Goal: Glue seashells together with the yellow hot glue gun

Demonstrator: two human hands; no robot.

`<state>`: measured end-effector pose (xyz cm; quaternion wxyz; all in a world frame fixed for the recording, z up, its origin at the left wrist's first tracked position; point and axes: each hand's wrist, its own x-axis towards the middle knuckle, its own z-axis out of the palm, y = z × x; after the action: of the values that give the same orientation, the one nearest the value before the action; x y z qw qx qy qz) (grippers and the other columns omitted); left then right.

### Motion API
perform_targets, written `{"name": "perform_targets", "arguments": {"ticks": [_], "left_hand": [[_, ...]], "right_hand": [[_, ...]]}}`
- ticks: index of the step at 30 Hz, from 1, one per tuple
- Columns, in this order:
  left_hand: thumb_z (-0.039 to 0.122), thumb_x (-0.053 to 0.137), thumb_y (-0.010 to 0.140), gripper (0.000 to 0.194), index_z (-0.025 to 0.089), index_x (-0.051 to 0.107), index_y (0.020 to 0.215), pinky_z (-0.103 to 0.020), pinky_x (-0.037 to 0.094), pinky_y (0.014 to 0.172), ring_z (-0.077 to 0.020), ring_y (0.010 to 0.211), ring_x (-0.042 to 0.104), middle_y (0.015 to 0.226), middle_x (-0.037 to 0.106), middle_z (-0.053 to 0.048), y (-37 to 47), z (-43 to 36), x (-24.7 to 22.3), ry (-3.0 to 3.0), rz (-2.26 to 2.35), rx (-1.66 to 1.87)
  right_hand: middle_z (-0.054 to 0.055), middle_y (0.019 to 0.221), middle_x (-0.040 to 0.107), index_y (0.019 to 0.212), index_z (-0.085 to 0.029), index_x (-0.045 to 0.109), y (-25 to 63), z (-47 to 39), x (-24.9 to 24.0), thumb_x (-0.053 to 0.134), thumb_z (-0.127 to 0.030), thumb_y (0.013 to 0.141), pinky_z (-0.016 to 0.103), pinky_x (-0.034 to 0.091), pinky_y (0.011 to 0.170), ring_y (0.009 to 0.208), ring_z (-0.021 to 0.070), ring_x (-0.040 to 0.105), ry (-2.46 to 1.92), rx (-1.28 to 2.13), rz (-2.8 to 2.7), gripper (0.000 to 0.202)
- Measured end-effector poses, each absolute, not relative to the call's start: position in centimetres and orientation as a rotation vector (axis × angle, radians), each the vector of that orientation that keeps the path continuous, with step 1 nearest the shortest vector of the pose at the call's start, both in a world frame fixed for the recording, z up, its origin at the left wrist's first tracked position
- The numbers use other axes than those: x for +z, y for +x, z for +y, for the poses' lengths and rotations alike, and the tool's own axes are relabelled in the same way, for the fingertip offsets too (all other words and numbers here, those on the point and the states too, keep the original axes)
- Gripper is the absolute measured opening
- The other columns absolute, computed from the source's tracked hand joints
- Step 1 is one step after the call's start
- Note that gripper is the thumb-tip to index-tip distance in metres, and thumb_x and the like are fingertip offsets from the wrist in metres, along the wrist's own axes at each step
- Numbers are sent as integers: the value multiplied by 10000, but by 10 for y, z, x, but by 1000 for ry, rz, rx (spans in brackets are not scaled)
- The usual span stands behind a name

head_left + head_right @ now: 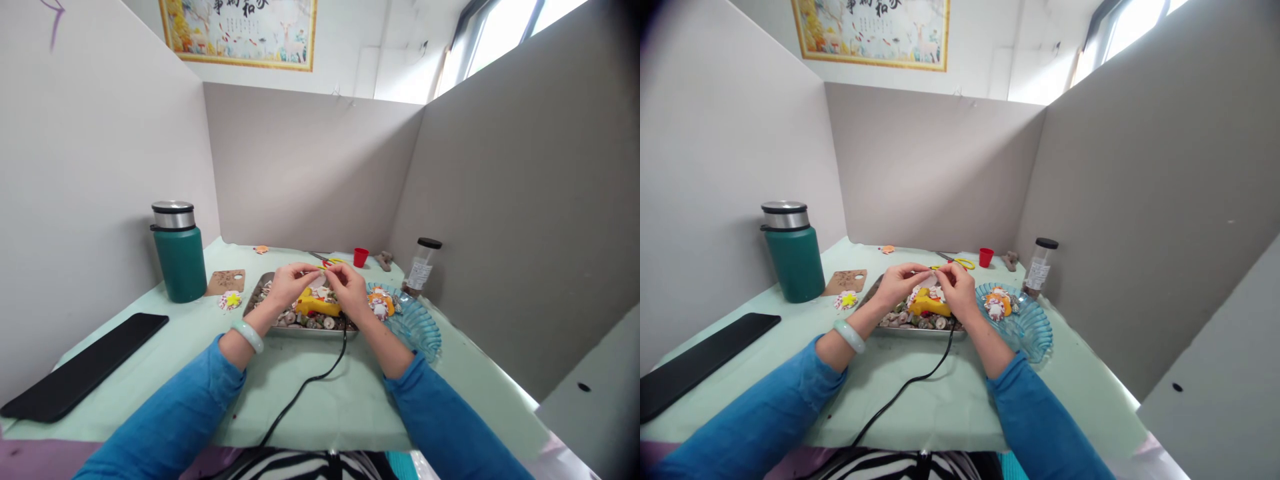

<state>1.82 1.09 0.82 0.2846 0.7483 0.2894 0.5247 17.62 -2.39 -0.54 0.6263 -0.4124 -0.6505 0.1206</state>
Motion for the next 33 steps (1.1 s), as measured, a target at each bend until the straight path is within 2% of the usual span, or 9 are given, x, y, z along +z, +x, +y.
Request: {"name": "perform_targets", "arguments": {"ticks": [5, 13, 16, 19, 22, 25, 29, 33], "left_hand": [[321, 656, 766, 175, 170, 733, 807, -298, 488, 782, -189, 817, 643, 860, 725, -68, 15, 8, 12, 2054, 693, 1451], [318, 645, 774, 166, 177, 733, 787, -291, 484, 768, -182, 800, 635, 847, 719, -66, 16, 5, 14, 2100, 666, 1483], [338, 646, 763, 193, 173, 734, 809, -277, 481, 724, -183, 782, 631, 838, 719, -64, 17, 3, 16, 2023, 756, 1446], [373, 648, 746, 247, 158, 734, 832, -252, 463, 607, -167, 694, 613, 822, 717, -66, 17, 5, 16, 1878, 858, 1401], [400, 666, 713, 309, 139, 733, 864, -229, 403, 486, -130, 566, 552, 788, 707, -64, 16, 9, 14, 1749, 890, 1363], [424, 679, 694, 364, 134, 728, 908, -219, 370, 442, -94, 496, 486, 776, 691, -55, 15, 9, 15, 1693, 873, 1322], [416, 705, 673, 416, 148, 692, 991, -206, 389, 444, -66, 495, 459, 849, 673, -42, 17, 2, 17, 1677, 778, 1271], [439, 705, 666, 331, 135, 662, 789, -195, 364, 420, -52, 459, 421, 687, 597, 4, 20, 0, 14, 1619, 737, 1246]], "right_hand": [[-12, 665, 546, 769, -200, 578, 175, -25, -5, 567, -353, 834, 257, 425, 578, 596, 131, 507, -915, 279, -1510, 166], [-10, 665, 538, 761, -201, 566, 176, -25, -5, 558, -372, 837, 259, 427, 574, 593, 131, 505, -914, 297, -1513, 187], [-5, 707, 556, 835, -202, 559, 175, -23, -6, 561, -405, 832, 256, 425, 557, 586, 129, 505, -909, 357, -1490, 202], [7, 780, 589, 944, -200, 550, 174, -23, -7, 590, -430, 808, 254, 422, 563, 606, 130, 517, -936, 362, -1514, 270], [-16, 651, 561, 786, -197, 558, 172, -25, -8, 586, -412, 807, 251, 383, 555, 566, 125, 489, -1043, 299, -1656, 218], [-35, 532, 487, 609, -198, 486, 172, -27, -8, 555, -381, 815, 250, 331, 520, 511, 114, 435, -1119, 282, -1710, 284], [-38, 511, 492, 605, -202, 482, 172, -28, -4, 550, -423, 806, 243, 347, 489, 481, 113, 442, -1076, 500, -1626, 306], [-42, 496, 492, 627, -200, 514, 173, -28, -2, 570, -482, 789, 238, 351, 460, 458, 109, 435, -996, 664, -1578, 330]]}}
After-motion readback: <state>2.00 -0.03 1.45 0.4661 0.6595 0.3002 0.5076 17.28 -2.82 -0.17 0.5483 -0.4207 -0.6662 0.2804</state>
